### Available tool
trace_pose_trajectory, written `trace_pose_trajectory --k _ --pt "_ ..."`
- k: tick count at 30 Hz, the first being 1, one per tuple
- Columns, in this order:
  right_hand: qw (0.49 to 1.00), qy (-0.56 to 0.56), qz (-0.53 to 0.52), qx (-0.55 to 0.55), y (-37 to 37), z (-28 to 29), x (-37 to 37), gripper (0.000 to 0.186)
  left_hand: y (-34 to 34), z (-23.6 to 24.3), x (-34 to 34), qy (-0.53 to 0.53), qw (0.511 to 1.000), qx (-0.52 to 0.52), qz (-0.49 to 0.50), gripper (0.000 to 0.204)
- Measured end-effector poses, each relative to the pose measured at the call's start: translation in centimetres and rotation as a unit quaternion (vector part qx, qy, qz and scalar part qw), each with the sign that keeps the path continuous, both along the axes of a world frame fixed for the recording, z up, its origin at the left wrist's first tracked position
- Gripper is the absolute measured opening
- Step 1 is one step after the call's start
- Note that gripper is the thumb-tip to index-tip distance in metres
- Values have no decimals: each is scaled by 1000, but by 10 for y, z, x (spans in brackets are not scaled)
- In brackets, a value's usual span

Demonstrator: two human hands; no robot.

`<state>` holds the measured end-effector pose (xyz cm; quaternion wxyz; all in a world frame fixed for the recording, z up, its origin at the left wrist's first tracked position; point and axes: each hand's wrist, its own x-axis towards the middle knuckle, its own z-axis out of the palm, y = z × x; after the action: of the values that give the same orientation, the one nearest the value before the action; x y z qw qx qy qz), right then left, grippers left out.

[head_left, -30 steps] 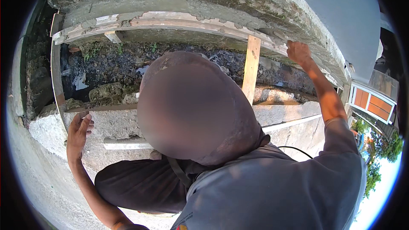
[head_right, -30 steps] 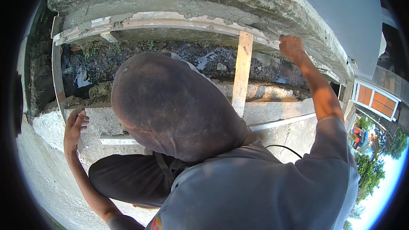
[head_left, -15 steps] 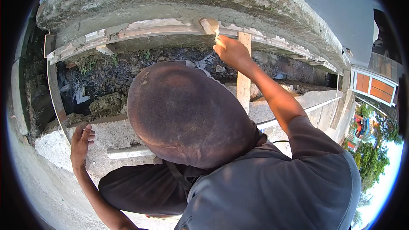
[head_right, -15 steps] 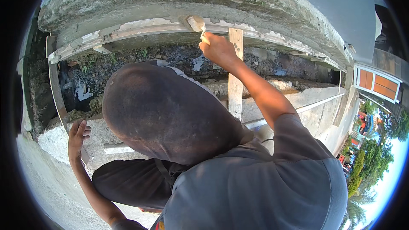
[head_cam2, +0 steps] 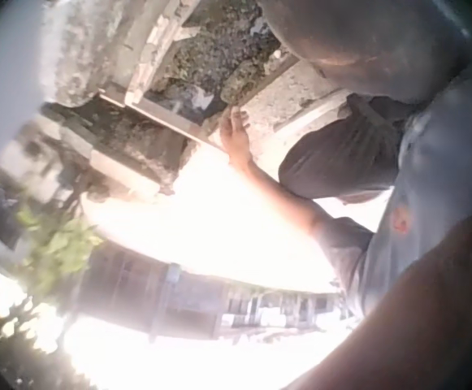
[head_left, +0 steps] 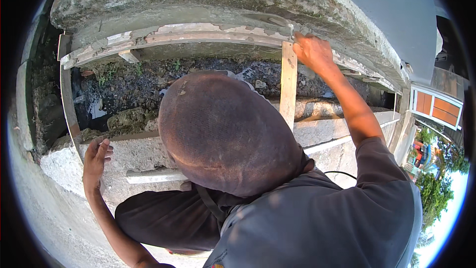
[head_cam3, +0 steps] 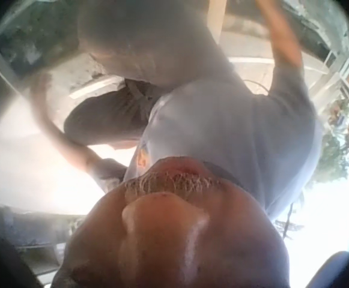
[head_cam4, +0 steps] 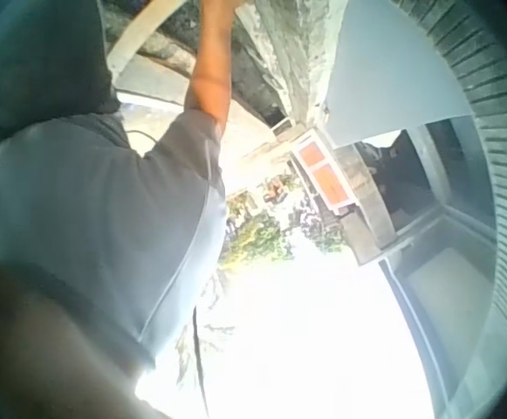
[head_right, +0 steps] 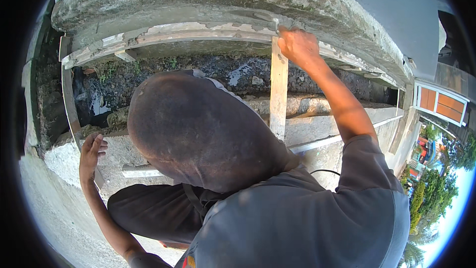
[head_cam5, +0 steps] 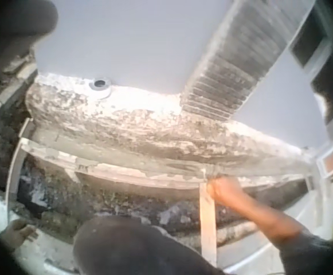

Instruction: The person applies a thin layer of plaster or cement mix to a concrete structure using a trowel.

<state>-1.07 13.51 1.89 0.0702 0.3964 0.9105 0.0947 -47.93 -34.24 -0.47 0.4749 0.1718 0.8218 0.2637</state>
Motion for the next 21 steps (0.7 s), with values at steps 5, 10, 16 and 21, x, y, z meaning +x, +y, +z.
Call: trace_pose_trajectory --k 5,10,16,21 --pt "967 -232 -1 -108 44 -2 11 27 -17 9 2 9 1000 -12 1 52" --pt "973 -229 5 -43 56 10 41 25 -23 21 10 10 1000 -2 -3 57" --pt "990 -60 100 -81 13 -3 -111 33 -13 18 6 23 999 22 -3 51" --pt "980 -78 168 -77 32 -30 -101 23 -22 26 16 39 999 8 0 52"
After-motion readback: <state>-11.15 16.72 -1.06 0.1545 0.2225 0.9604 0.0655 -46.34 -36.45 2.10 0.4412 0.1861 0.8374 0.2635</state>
